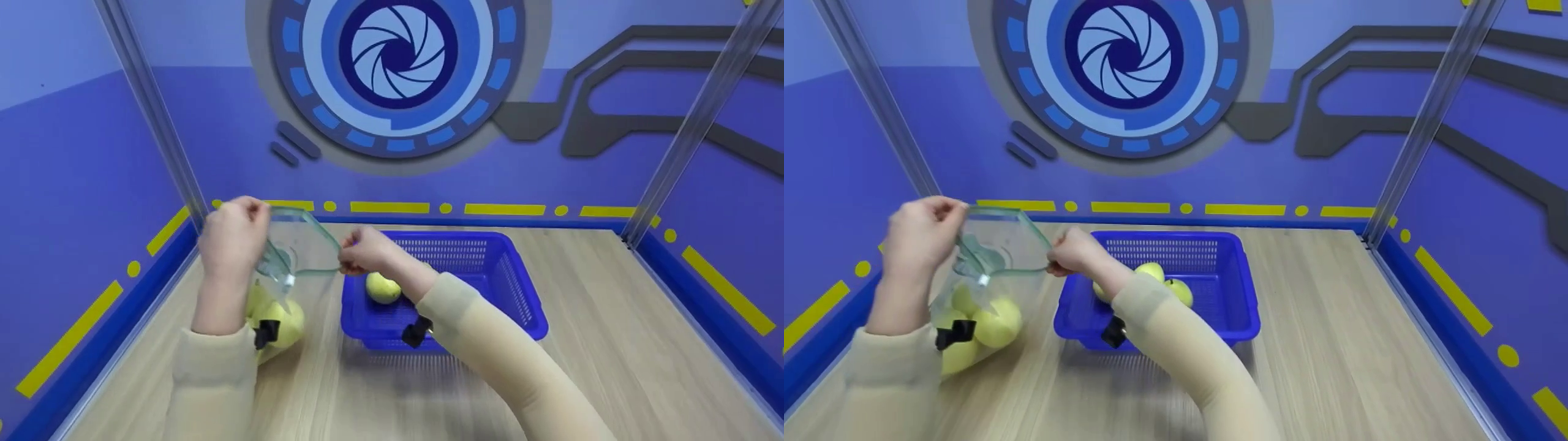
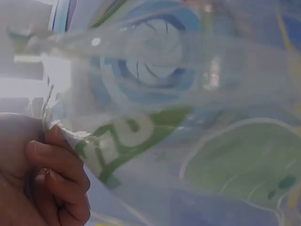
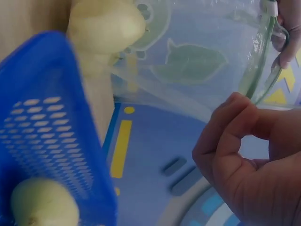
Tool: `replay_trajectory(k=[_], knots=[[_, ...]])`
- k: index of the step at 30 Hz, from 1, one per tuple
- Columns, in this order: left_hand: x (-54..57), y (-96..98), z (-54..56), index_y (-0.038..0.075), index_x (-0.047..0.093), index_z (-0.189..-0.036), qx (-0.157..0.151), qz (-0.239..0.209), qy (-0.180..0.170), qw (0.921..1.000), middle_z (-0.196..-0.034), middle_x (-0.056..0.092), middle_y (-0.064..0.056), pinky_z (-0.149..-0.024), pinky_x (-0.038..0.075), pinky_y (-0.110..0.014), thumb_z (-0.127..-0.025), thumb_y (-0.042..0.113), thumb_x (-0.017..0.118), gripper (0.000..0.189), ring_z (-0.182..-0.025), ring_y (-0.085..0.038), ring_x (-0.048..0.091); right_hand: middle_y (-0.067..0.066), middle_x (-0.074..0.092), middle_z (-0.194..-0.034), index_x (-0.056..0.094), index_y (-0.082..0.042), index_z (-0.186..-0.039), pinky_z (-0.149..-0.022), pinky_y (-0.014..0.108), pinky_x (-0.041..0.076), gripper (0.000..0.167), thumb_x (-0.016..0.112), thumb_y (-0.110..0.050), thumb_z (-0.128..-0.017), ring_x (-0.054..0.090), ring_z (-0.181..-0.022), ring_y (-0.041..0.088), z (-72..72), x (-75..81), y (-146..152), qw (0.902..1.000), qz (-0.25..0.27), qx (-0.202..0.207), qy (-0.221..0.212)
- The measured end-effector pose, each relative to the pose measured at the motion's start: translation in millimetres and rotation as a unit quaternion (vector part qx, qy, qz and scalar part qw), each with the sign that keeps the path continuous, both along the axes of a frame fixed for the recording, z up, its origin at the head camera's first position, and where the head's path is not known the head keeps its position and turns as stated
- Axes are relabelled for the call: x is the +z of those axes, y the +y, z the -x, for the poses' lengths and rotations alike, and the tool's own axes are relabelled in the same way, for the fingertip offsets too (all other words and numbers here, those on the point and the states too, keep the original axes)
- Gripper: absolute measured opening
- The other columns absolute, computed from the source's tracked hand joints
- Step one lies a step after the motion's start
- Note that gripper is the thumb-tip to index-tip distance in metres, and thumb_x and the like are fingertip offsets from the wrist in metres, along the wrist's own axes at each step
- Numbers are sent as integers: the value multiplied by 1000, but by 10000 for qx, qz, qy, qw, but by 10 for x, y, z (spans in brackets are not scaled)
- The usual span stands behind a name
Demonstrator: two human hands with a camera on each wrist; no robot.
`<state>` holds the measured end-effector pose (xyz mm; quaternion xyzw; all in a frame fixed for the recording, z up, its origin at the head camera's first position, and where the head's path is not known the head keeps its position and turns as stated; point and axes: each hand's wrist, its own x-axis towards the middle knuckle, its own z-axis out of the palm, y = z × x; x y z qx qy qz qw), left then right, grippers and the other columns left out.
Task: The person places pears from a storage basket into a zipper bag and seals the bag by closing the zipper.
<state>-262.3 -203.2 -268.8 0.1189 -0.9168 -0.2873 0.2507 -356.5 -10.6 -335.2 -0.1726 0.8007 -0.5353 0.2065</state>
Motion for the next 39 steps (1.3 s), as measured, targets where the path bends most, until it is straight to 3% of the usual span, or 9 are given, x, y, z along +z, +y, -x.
replay_trajectory(k=[6,12,17,24,31,39], knots=[[-268,362,-22,1,77,-107,-384,168,416,9983,-86,75,-15,-52,43,-30,-102,22,60,27,-65,-26,64,6,61,-69,55,-2,-92,-52,19,53,7,57,5,-90,60,-56,10,31,-268,297,9993,-315,-8,-189],[-604,575,-45,1,79,-101,-582,-103,1283,9900,-66,66,-10,-48,33,-27,-100,18,65,21,-51,-18,51,7,64,-70,56,-1,-97,-52,20,53,9,61,5,-92,63,-60,12,19,-460,445,9968,-561,155,-553],[-789,658,-49,1,79,-98,-616,-374,1749,9820,-59,58,-6,-47,28,-24,-99,15,67,19,-48,-11,39,8,69,-74,59,-1,-104,-56,21,57,11,63,1,-94,68,-62,11,-3,-523,477,9947,-805,297,-563],[-902,708,-87,3,80,-100,-646,-1010,1934,9738,-58,48,-1,-47,25,-22,-99,17,68,18,-48,-4,34,9,70,-77,59,1,-106,-72,33,63,14,63,1,-93,69,-63,12,-16,-542,531,9942,-805,462,-539],[-959,728,-128,3,80,-101,-732,-1394,2101,9649,-60,50,-1,-47,24,-19,-99,17,69,18,-50,-3,35,9,72,-79,59,-2,-109,-63,27,61,17,67,-2,-94,70,-65,15,1,-512,616,9933,-704,531,-751],[-1023,740,-102,1,79,-100,-837,-1641,2334,9548,-62,53,-4,-48,27,-16,-98,11,70,14,-53,-3,38,10,71,-93,63,-3,-116,-63,23,57,22,66,-11,-96,67,-69,13,86,-397,781,9932,-970,418,-496]])
